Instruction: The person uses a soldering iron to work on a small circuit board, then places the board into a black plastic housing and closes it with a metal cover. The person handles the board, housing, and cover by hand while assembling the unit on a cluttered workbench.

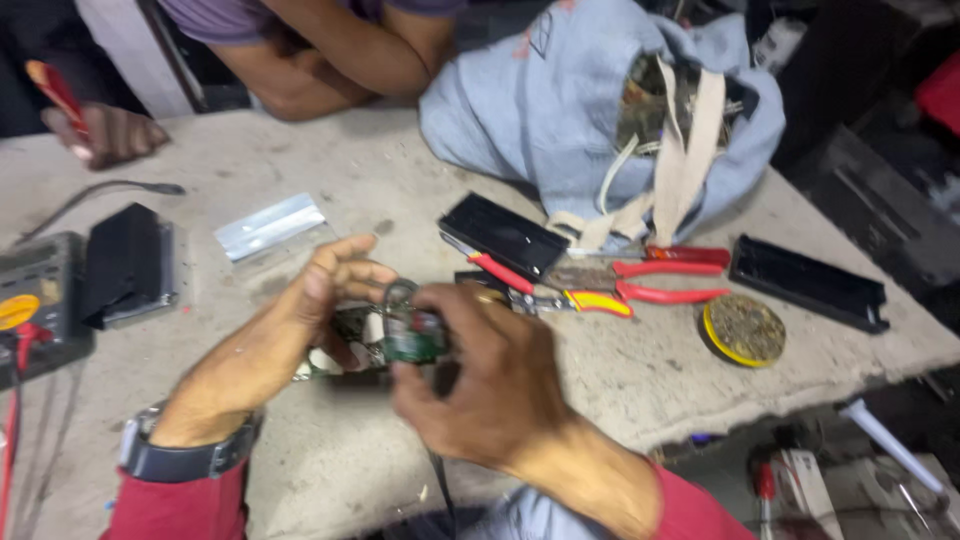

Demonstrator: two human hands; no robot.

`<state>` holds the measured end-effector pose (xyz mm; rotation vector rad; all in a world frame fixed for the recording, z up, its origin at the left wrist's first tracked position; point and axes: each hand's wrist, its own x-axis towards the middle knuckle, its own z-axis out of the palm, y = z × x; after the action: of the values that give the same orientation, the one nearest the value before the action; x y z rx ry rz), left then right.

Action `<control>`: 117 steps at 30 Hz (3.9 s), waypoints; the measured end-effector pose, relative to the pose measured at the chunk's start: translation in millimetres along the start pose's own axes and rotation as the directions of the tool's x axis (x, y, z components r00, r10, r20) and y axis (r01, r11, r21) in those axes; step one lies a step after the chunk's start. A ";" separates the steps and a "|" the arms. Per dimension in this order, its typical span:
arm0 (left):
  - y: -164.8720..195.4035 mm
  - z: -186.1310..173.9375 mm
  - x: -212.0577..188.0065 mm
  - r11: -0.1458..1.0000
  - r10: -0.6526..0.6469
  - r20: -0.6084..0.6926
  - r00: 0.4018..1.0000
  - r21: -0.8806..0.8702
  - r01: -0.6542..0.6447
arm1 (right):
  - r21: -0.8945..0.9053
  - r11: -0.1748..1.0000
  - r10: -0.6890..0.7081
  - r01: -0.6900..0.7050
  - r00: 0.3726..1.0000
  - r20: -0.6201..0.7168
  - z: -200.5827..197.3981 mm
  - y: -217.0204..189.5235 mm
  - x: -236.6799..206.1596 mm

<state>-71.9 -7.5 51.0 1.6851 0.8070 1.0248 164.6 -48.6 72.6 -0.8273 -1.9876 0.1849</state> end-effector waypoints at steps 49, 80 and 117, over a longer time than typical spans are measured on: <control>18.7 -28.8 5.9 0.891 0.245 -0.085 0.966 -0.373 -0.259 | 0.144 0.956 0.129 -0.257 0.803 0.582 -9.9 55.7 51.7; 70.4 -73.5 6.1 0.331 -0.590 -0.304 0.747 0.753 0.568 | 0.042 0.999 -0.026 0.006 0.867 0.497 21.5 61.4 37.7; -13.4 -53.1 6.7 0.647 -0.154 -0.015 0.988 0.754 0.113 | -0.153 0.988 0.109 -0.024 0.807 0.581 31.5 83.5 50.7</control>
<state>-117.6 23.3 49.5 2.2851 1.4409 0.5379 162.2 52.4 54.7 -1.0170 -2.5801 0.3870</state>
